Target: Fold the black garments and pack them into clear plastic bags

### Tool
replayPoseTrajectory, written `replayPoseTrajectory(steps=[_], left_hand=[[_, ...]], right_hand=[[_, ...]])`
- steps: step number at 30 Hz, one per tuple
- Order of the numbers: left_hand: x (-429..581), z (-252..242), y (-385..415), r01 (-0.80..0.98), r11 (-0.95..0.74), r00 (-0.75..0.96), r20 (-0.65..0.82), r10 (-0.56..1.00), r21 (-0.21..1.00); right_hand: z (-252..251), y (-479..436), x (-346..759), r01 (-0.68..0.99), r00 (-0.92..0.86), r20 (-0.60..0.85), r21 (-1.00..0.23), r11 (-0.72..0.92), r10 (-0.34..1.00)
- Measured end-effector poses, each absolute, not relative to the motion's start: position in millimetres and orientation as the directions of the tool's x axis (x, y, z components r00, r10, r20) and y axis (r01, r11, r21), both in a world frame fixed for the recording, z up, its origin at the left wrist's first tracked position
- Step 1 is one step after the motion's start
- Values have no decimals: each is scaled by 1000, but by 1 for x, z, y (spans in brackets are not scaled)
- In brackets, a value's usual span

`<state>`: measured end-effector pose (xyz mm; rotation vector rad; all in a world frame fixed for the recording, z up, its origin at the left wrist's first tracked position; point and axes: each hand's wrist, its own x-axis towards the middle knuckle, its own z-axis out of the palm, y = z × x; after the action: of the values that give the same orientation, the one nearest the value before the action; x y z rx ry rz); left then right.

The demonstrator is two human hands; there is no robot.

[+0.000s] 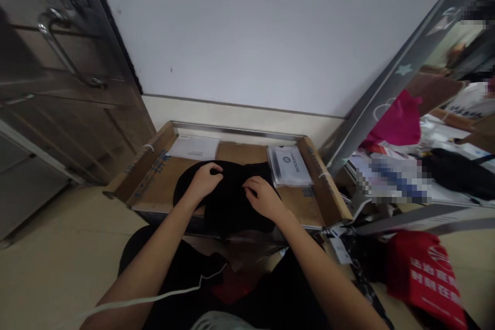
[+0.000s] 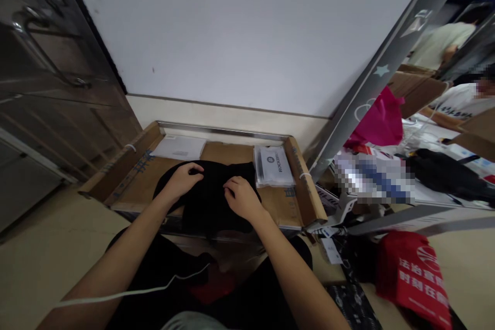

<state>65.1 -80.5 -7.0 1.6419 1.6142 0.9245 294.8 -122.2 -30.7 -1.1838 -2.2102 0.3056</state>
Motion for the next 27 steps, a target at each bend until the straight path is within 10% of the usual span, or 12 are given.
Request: replayPoseTrajectory(steps=[13,27], left_hand=[[42,10,-62,376,-120,-28,141,990,919],[84,27,-64,823,-254,158,226,961,508]], right_hand=[[-29,-117,300,724,-342,450,-434,536,825],[-59,-121,301,610,-135,468,-656,446,873]])
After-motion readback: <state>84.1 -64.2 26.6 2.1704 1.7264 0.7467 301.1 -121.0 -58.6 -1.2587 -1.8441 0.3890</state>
